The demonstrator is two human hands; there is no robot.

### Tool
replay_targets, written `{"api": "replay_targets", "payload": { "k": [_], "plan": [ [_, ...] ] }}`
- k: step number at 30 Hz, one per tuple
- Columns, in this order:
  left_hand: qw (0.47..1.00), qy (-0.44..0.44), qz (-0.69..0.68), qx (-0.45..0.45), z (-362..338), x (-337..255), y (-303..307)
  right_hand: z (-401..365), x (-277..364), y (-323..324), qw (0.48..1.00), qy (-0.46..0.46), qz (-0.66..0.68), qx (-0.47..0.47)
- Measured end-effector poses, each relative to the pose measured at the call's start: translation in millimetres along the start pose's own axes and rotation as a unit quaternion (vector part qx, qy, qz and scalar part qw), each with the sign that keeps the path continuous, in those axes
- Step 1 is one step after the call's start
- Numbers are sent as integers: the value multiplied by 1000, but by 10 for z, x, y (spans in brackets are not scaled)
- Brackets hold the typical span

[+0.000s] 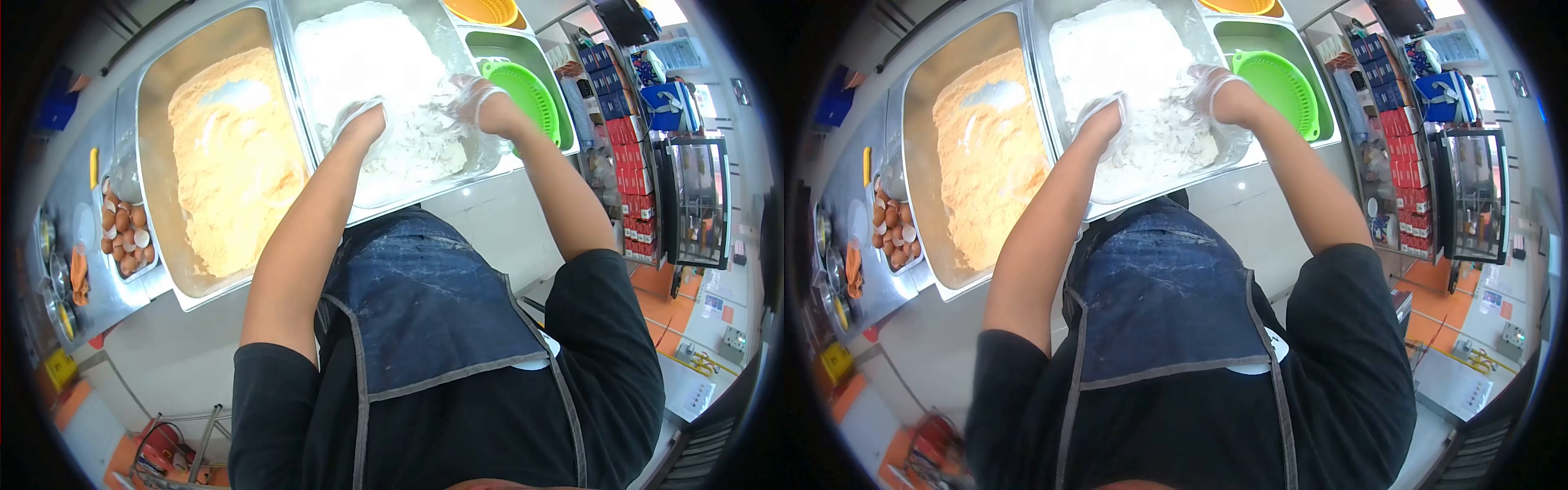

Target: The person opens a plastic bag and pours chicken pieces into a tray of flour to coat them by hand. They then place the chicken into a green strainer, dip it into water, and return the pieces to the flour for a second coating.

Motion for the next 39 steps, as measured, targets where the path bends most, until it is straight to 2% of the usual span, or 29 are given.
{"api": "replay_targets", "payload": {
  "k": [2,3,4,5,7,8,9,10,11,12,13,14,16,18,20,22,23,24,25,26,28,30,31,33,34,35,37,38,39],
  "plan": [
    [1000,-2,-19,-5,5,17,-2,-165,-68,211,987,108,-20,-115],
    [999,-4,-33,-7,20,31,-7,-176,-237,311,975,123,167,-77],
    [999,-9,-50,-9,37,37,-26,-177,-429,422,927,133,348,-40],
    [998,-13,-67,-10,61,54,-37,-191,-473,659,962,37,269,-24],
    [995,-18,-95,-13,99,80,-52,-328,-437,952,965,37,259,16],
    [994,-21,-106,-13,129,91,-64,-253,-667,967,965,35,260,15],
    [993,-21,-113,-15,136,104,-61,-79,-1017,931,990,131,59,-6],
    [993,-21,-118,-16,137,107,-67,58,-1279,829,964,222,-145,-25],
    [992,-20,-121,-16,135,112,-81,145,-1470,675,964,223,-144,-23],
    [992,-17,-121,-15,92,77,-92,221,-1683,517,997,55,-26,-53],
    [993,-4,-118,-5,39,9,-58,271,-1816,440,986,-114,94,-80],
    [993,9,-114,2,5,-60,-4,303,-1861,460,986,-109,97,-78],
    [997,33,-65,5,-59,-169,58,321,-1908,498,967,-80,-204,-133],
    [998,53,-17,12,-91,-181,67,252,-1552,595,962,-51,-238,-127],
    [1000,13,-19,10,-93,-176,14,291,-1302,486,945,26,-311,-96],
    [998,4,-50,25,-89,-145,-38,227,-869,158,992,80,-97,-5],
    [996,7,-80,35,-92,-123,-57,27,-515,40,972,186,-135,-55],
    [992,13,-115,49,-84,-105,-92,438,-753,-444,963,187,-179,72],
    [987,22,-149,61,-75,-99,-125,614,-803,-830,942,156,-267,133],
    [980,33,-182,71,-92,-84,-137,337,-378,-697,970,5,-218,112],
    [967,54,-234,89,-101,-53,-142,527,-449,-1130,967,51,-154,199],
    [961,62,-252,96,-103,-33,-128,571,-210,-1232,918,105,-251,290],
    [945,91,-292,114,-83,-26,-110,528,-142,-1278,919,103,-248,290],
    [926,119,-333,132,-119,-129,-65,469,-81,-1387,953,139,-239,122],
    [926,114,-337,127,-178,-221,-36,495,-146,-1535,985,18,-168,41],
    [926,110,-341,121,-218,-289,-18,540,-180,-1504,985,18,-169,40],
    [934,83,-330,109,-191,-204,-75,636,-282,-1383,987,58,-96,114],
    [941,59,-320,94,-169,-148,-91,594,-269,-1231,983,78,-131,102],
    [940,62,-324,87,-141,-113,-101,528,-269,-1024,985,92,-90,117]
  ]
}}
Point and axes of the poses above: each hand's wrist, its own z-axis towards the middle knuckle, its own y-axis out of the back of the hand, x = y × z, the point moved 1 cm from there along z, towards the middle knuckle, and after that the axes turned 6 degrees about -y, right-handed, at the moved point
